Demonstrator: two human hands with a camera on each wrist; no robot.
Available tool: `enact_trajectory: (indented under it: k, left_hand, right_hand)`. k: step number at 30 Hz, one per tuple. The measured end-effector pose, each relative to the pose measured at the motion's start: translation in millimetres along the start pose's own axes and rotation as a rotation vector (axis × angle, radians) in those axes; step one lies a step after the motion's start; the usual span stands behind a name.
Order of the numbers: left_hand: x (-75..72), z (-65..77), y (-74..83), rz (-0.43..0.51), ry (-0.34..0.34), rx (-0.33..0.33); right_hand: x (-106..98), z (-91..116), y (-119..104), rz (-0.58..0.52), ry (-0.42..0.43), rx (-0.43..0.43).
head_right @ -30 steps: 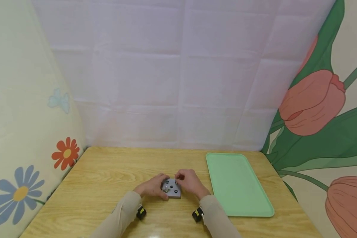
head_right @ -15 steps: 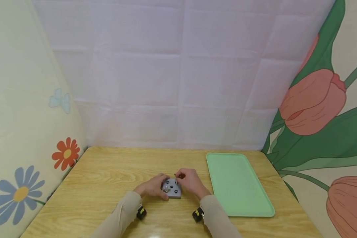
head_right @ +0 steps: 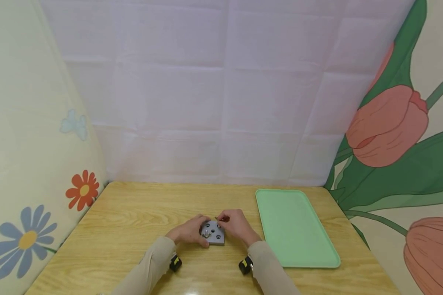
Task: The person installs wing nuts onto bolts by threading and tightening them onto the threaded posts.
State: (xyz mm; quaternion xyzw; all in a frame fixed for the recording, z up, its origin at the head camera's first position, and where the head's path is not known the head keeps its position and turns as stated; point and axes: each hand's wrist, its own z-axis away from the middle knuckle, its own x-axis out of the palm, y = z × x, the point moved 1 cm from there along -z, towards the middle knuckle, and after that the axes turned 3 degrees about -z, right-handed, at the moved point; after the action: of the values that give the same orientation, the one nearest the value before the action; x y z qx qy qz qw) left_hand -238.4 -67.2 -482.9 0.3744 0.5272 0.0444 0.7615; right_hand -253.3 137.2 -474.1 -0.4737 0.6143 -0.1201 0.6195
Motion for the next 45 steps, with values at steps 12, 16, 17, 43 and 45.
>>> enact_trajectory:
  k: [12, 16, 17, 43, 45]
  left_hand:
    - [-0.9, 1.3, 1.0, 0.005, -0.001, 0.002]
    - [-1.0, 1.5, 1.7, -0.003, -0.001, 0.003]
    - [-0.9, 1.5, 1.6, -0.002, -0.001, 0.003]
    - [0.3, -0.3, -0.8, -0.002, 0.003, 0.007]
    - [0.2, 0.0, -0.7, 0.003, 0.004, 0.006]
  right_hand:
    - [-1.8, 2.5, 4.8, 0.003, -0.038, -0.048]
    - [-2.3, 2.8, 4.1, 0.013, -0.033, -0.055]
    - [-2.4, 2.6, 4.0, 0.016, -0.035, -0.055]
    - [-4.0, 2.0, 3.1, 0.066, -0.047, -0.039]
    - [-4.5, 2.8, 4.2, 0.051, -0.061, -0.034]
